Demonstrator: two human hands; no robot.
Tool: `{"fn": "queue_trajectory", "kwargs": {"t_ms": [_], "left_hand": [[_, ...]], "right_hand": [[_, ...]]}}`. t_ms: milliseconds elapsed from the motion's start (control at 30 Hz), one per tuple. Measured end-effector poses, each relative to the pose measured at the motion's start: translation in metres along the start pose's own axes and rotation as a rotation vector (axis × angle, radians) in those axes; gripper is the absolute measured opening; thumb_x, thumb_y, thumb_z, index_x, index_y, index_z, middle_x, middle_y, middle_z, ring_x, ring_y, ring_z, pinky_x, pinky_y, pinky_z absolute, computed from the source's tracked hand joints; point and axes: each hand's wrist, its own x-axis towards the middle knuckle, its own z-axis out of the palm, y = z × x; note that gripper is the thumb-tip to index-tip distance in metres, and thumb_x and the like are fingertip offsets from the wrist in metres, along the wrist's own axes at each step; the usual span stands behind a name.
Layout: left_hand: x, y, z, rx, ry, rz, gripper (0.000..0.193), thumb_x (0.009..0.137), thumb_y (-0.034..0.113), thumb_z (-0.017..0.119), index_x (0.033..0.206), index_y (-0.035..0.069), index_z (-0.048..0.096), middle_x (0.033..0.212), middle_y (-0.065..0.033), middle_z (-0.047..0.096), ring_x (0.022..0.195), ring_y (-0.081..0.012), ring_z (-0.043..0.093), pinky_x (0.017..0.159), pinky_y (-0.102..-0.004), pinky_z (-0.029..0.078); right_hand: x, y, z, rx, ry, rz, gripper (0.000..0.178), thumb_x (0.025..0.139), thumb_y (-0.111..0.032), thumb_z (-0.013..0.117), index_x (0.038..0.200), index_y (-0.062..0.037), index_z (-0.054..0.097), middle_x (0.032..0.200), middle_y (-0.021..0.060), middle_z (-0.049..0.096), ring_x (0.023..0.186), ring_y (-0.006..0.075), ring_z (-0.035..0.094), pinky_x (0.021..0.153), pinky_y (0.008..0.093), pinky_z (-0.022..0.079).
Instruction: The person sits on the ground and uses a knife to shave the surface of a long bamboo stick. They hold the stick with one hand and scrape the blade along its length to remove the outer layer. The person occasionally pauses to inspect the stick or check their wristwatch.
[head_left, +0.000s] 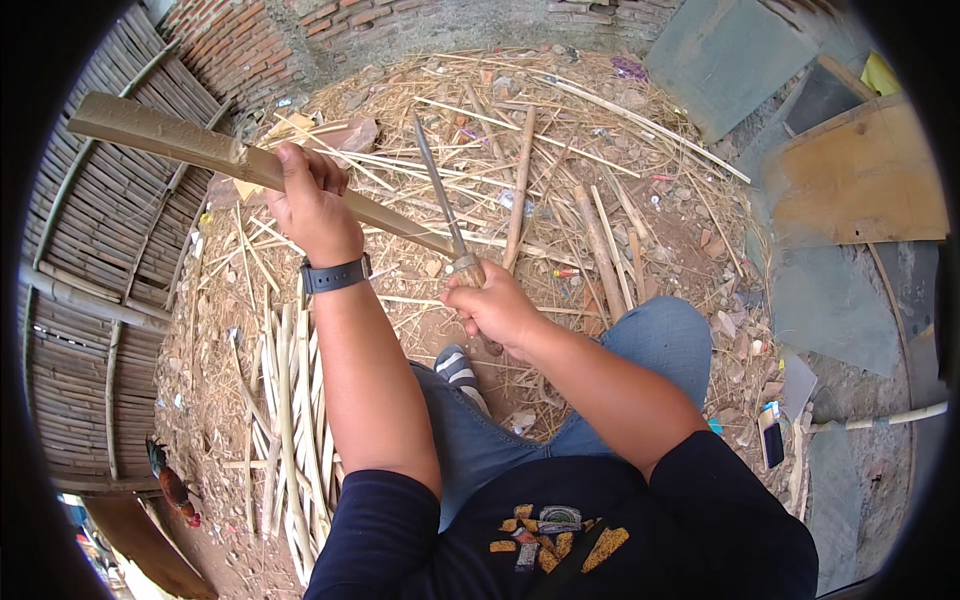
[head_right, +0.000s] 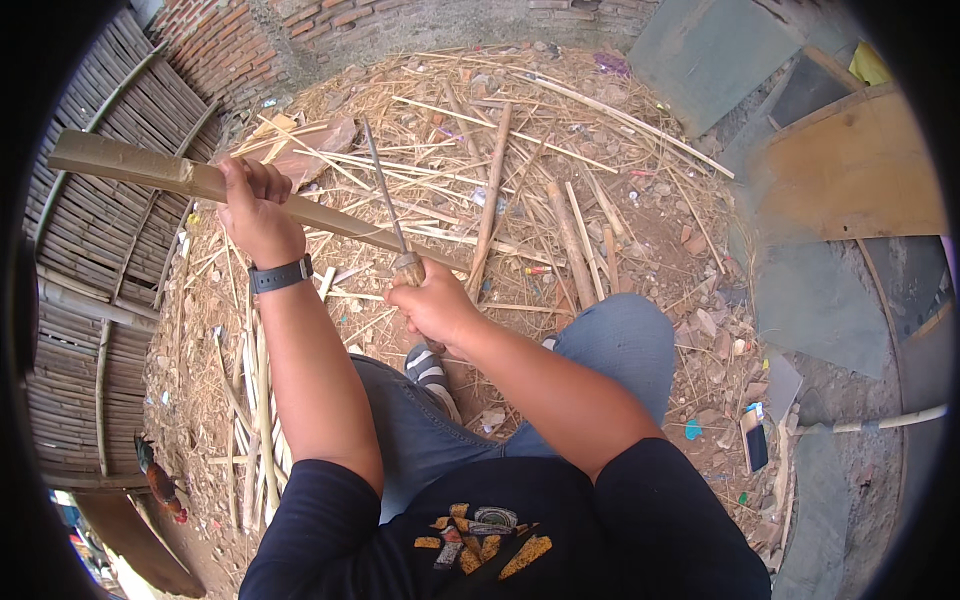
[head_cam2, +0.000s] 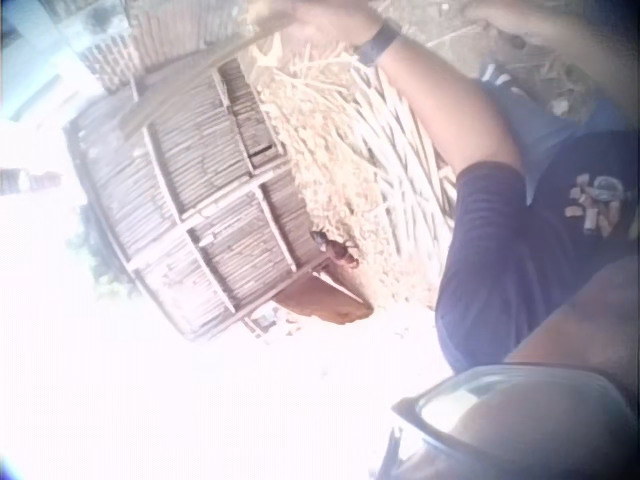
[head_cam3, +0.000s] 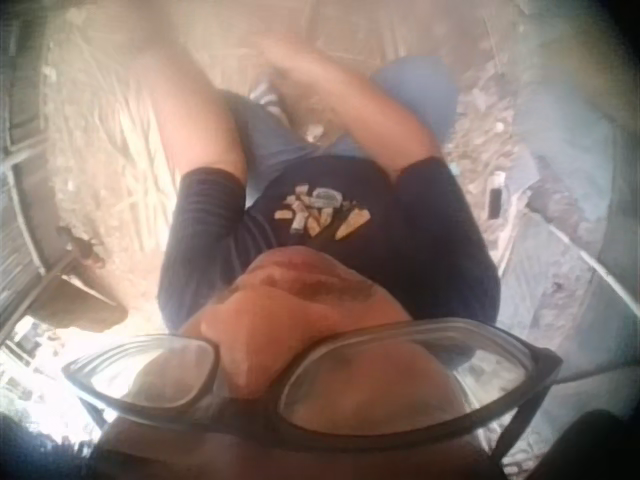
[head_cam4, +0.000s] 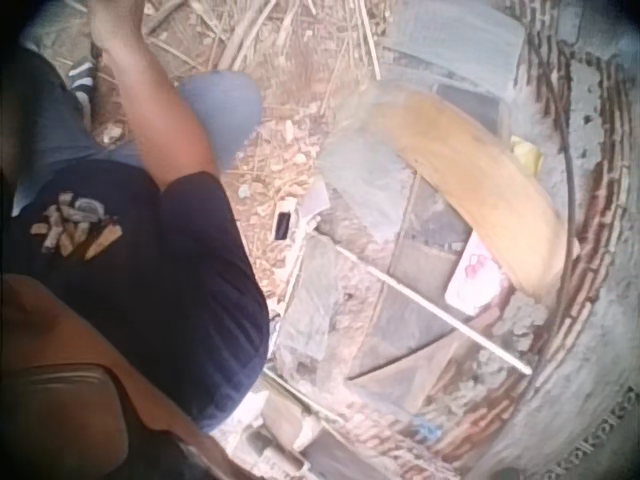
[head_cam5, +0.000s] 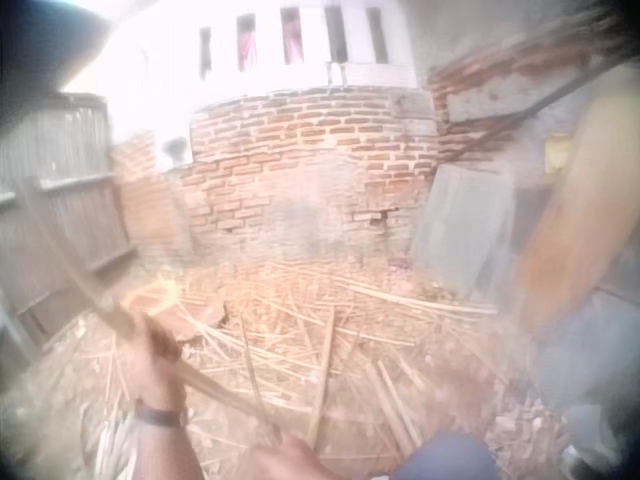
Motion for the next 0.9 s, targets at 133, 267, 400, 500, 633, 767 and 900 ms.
{"fn": "queue_trajectory", "kwargs": {"t_ms": [133,267,400,500,633,767,900], "left_hand": [[-0.009,-0.007,0.010,0.081,-0.090,0.014,0.037,0.102,0.033,0.050,0.073,0.011,0.041,0.061,0.0024,0.034,0.053,-0.0087,0.033,0.051,-0.0259,0.029],[-0.026,0.006,0.037,0.308,-0.233,0.103,0.027,0.098,0.029,0.058,0.089,0.005,0.049,0.065,-0.0007,0.048,0.055,-0.0094,0.045,0.050,-0.0256,0.036],[-0.065,0.047,0.089,0.751,-0.487,0.402,0.058,0.082,0.029,0.077,0.119,0.000,0.045,0.091,-0.0111,0.055,0.080,-0.0208,0.056,0.069,-0.0332,0.046],[-0.076,0.061,0.117,0.816,-0.557,0.730,0.084,0.075,0.026,0.080,0.137,-0.003,0.032,0.105,-0.0189,0.055,0.092,-0.0310,0.058,0.078,-0.0408,0.047],[-0.102,0.074,0.152,0.849,-0.657,0.960,0.101,0.069,0.020,0.081,0.146,-0.004,0.019,0.122,-0.0249,0.050,0.105,-0.0400,0.054,0.088,-0.0497,0.042],[-0.123,0.059,0.167,0.901,-0.714,0.986,0.105,0.065,0.017,0.081,0.149,0.005,0.019,0.132,-0.0216,0.045,0.111,-0.0380,0.052,0.091,-0.0503,0.039],[-0.141,0.043,0.180,0.834,-0.661,0.949,0.083,0.077,0.013,0.061,0.151,0.018,0.025,0.129,-0.0199,0.047,0.107,-0.0336,0.053,0.085,-0.0551,0.040]], "right_hand": [[-0.027,-0.034,-0.042,-0.133,0.038,-0.086,0.022,0.085,-0.012,0.069,0.098,-0.0046,0.053,0.071,0.0006,0.051,0.054,0.0069,0.047,0.046,0.0227,0.039],[-0.022,-0.005,-0.085,-0.139,0.147,-0.143,0.024,0.086,-0.013,0.068,0.100,-0.0060,0.051,0.070,-0.0001,0.051,0.053,0.0075,0.047,0.046,0.0231,0.039],[-0.023,0.004,-0.091,0.247,0.190,-0.090,0.019,0.087,-0.011,0.065,0.095,-0.0094,0.049,0.065,-0.0007,0.049,0.051,0.0115,0.048,0.047,0.0288,0.041],[-0.023,0.005,-0.092,0.336,0.242,-0.069,0.019,0.086,-0.011,0.066,0.094,-0.0100,0.048,0.064,-0.0007,0.048,0.050,0.0122,0.048,0.047,0.0297,0.042],[-0.009,0.017,-0.108,0.382,0.162,-0.125,0.016,0.090,-0.017,0.062,0.092,-0.0073,0.050,0.065,0.0012,0.050,0.048,0.0126,0.050,0.045,0.0289,0.043],[-0.002,0.013,-0.117,0.449,0.115,-0.188,0.017,0.094,-0.024,0.057,0.097,-0.0071,0.052,0.069,0.0026,0.055,0.049,0.0132,0.051,0.045,0.0282,0.043],[0.001,0.003,-0.126,0.443,0.122,-0.218,0.017,0.094,-0.024,0.057,0.097,-0.0072,0.052,0.069,0.0025,0.055,0.049,0.0130,0.051,0.045,0.0280,0.043]]}}
